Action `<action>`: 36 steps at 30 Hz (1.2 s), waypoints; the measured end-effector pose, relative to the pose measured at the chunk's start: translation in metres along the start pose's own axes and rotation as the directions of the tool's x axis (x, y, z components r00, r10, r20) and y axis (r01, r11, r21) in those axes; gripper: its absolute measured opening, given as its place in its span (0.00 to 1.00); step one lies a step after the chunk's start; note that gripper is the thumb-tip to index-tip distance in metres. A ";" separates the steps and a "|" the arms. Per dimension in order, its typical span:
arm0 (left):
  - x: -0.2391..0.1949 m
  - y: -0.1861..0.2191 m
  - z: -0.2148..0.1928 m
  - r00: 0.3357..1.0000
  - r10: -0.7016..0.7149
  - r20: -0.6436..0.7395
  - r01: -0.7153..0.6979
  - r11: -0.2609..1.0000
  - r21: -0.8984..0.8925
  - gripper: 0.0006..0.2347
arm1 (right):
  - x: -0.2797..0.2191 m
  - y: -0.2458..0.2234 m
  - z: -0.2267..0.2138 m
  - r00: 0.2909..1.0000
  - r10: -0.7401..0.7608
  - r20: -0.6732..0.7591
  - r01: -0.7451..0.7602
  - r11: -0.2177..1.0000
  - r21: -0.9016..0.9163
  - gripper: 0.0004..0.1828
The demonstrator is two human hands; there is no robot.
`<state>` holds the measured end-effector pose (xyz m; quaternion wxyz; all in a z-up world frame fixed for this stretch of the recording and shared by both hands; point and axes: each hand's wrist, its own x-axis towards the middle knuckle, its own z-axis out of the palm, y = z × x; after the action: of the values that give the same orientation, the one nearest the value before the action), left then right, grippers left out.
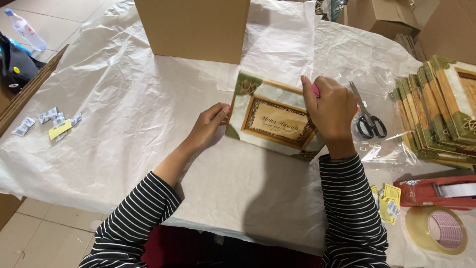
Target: A person is meticulously cleaning a picture frame using a small cloth, wiping both the front and back surfaces.
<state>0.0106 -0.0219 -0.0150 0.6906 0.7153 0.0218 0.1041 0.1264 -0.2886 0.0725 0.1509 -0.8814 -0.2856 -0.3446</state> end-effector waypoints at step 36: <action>-0.058 0.086 0.018 0.972 -0.166 0.166 0.196 0.963 -0.186 0.38 | 0.003 -0.034 -0.040 0.945 -0.215 0.247 0.125 0.934 0.336 0.22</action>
<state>-0.0524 -0.0533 0.0634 0.7658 0.6425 0.0248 -0.0116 0.0871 -0.2792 0.1055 0.2172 -0.8574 -0.4312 -0.1782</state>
